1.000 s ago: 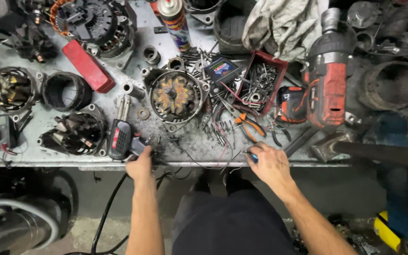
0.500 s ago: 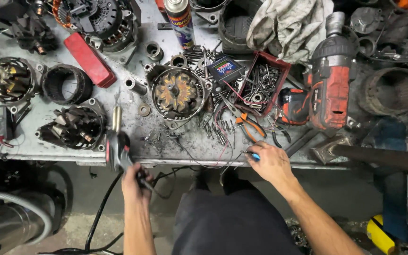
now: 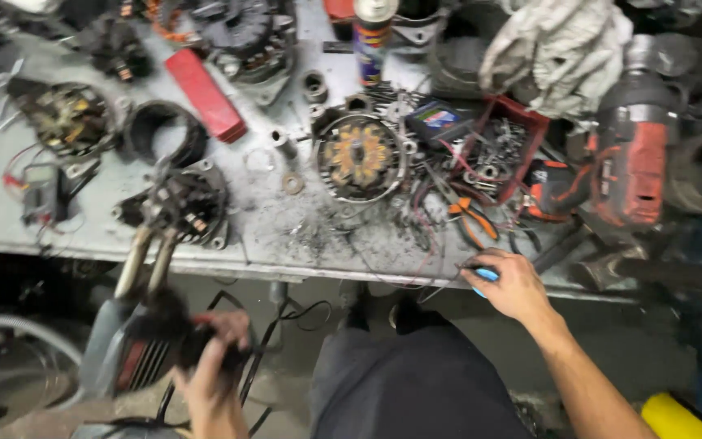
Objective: The person picks up a spool of solder wire and a soldering iron, then uses pliers to hold a wire while applying the soldering iron to the joint. The person continues to heat and solder the wire connection on the workbench.
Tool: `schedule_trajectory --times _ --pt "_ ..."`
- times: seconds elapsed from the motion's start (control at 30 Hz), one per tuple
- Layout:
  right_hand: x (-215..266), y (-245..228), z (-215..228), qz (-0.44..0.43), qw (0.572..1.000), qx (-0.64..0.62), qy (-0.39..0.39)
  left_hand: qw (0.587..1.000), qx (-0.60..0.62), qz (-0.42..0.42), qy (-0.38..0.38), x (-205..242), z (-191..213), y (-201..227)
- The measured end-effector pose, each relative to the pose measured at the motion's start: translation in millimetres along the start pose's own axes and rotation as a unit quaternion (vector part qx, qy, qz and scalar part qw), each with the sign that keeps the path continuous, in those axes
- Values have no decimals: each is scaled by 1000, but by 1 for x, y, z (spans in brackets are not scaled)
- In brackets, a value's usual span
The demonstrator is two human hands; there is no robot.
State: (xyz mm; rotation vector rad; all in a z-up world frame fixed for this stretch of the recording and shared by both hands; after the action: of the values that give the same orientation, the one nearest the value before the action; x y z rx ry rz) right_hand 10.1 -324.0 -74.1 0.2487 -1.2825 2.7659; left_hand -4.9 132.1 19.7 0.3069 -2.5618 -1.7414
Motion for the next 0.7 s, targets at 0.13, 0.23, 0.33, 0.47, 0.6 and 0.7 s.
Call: schedule_trajectory --times 0.13,0.23,0.33,0.47,0.6,0.7 --pt "2 -13 1 7 1000 -3 15 998 -51 15 -35 -17 -4 -6" --pt "6 -19 1 6 1000 -2 15 988 -39 61 -134 -11 -52 10" --pt "10 -25 1 1 1000 0 28 985 -20 103 -139 5 -37 -36" --pt "18 -24 -1 -5 999 0 44 980 16 139 -143 12 -58 -42" --pt "24 -30 -4 -25 998 7 50 966 39 145 -212 23 -67 -41" --pt "26 -28 -3 -36 997 39 56 960 -100 123 -229 28 -65 -37"
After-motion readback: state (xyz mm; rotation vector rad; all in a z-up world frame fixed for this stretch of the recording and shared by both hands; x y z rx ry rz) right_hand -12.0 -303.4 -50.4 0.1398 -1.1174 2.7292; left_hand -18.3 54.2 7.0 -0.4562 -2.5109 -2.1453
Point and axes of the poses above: each hand's wrist, its own x-axis away from the middle knuckle, its own z-axis out of the back of the hand, y = z × x, the point moved 8 cm from there along -x, towards the middle knuckle, and after that the axes turned 12 degrees about -x, right-handed, at the moved point
